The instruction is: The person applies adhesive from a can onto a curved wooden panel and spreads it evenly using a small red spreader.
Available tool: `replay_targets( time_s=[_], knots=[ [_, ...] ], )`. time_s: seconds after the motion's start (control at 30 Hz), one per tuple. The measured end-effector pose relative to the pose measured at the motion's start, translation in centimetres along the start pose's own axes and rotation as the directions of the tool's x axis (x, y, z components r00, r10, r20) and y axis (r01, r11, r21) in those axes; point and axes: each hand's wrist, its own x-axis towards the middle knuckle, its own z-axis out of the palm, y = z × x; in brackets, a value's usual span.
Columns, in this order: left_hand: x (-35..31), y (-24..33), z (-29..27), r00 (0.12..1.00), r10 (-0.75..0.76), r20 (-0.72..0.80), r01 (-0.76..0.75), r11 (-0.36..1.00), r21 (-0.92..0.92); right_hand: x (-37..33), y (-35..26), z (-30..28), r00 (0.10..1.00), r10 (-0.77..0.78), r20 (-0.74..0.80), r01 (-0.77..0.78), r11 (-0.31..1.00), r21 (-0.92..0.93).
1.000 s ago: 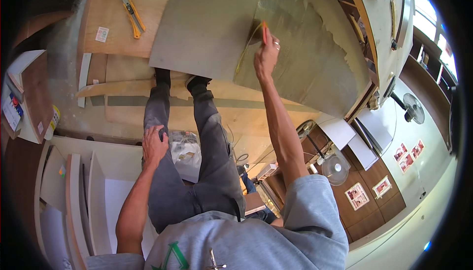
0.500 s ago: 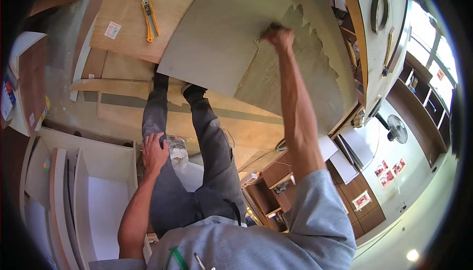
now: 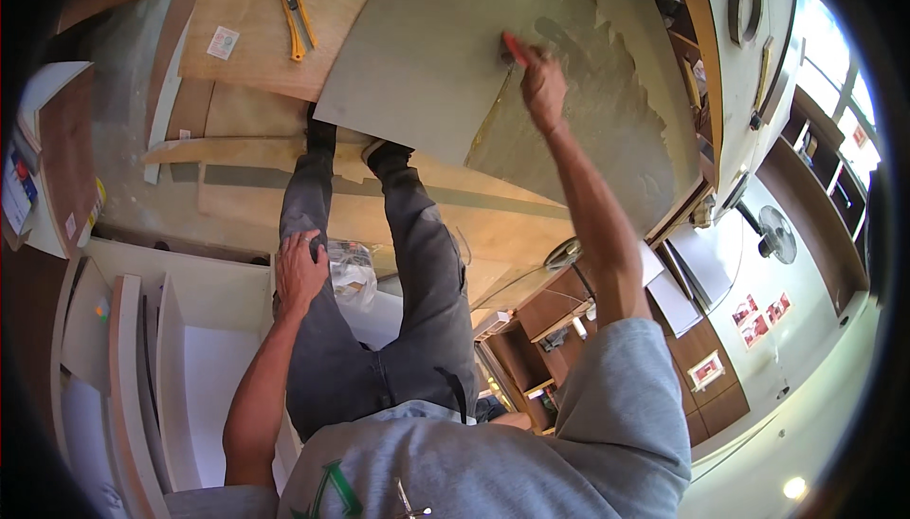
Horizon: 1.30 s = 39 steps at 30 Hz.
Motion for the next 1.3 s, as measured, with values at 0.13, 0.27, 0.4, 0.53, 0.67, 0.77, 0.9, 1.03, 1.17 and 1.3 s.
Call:
replay_targets(
  time_s=[0.13, 0.27, 0.4, 0.53, 0.67, 0.77, 0.9, 1.03, 1.17, 1.3],
  knots=[
    [-0.2, -0.1, -0.5, 1.0, 0.001, 0.02, -0.001, 1.0, 0.028, -10.1, -4.9, 1.6, 0.992, 0.1, 0.076, -0.102, 0.995, 0.019],
    [-0.5, -0.5, -0.1, 1.0, 0.029, 0.01, -0.03, 0.997, 0.07, -18.3, -9.4, 3.2, 0.971, 0.202, 0.127, -0.215, 0.971, 0.1],
    [-0.1, -0.5, 0.5, 0.998, 0.014, 0.053, -0.017, 0.999, 0.05, -23.4, -11.8, 3.3, 0.863, 0.313, 0.395, -0.416, 0.885, 0.207],
    [-1.1, -1.1, 0.5, 0.999, 0.009, 0.054, -0.013, 0.997, 0.073, -19.1, -12.1, 0.2, 0.925, 0.288, 0.248, -0.38, 0.701, 0.603],
    [-1.1, -0.7, 0.4, 0.998, -0.008, 0.055, 0.004, 0.997, 0.074, -7.9, -6.8, -2.1, 0.912, 0.401, 0.083, -0.329, 0.597, 0.732],
    [-0.5, 0.7, 1.2, 0.997, 0.001, 0.073, -0.003, 1.0, 0.03, -2.9, -2.7, -0.9, 0.932, 0.352, -0.09, -0.32, 0.913, 0.253],
    [-1.6, -0.9, 1.8, 0.999, -0.032, 0.009, 0.031, 0.999, 0.019, -1.9, -5.8, 0.7, 0.971, 0.241, -0.006, -0.24, 0.969, 0.055],
    [-2.3, -0.9, 1.5, 0.998, -0.064, -0.022, 0.064, 0.998, -0.022, -4.0, -2.5, 2.7, 0.84, 0.54, 0.053, -0.535, 0.806, 0.254],
    [-0.5, 0.3, 2.3, 0.999, -0.028, -0.021, 0.026, 0.997, -0.068, 1.7, 6.2, 6.6, 0.68, 0.721, 0.131, -0.724, 0.632, 0.276],
    [-1.1, 0.2, 1.2, 0.999, -0.033, -0.028, 0.031, 0.998, -0.057, 15.2, 5.4, 5.5, 0.884, 0.347, 0.312, -0.393, 0.915, 0.094]
  ],
)
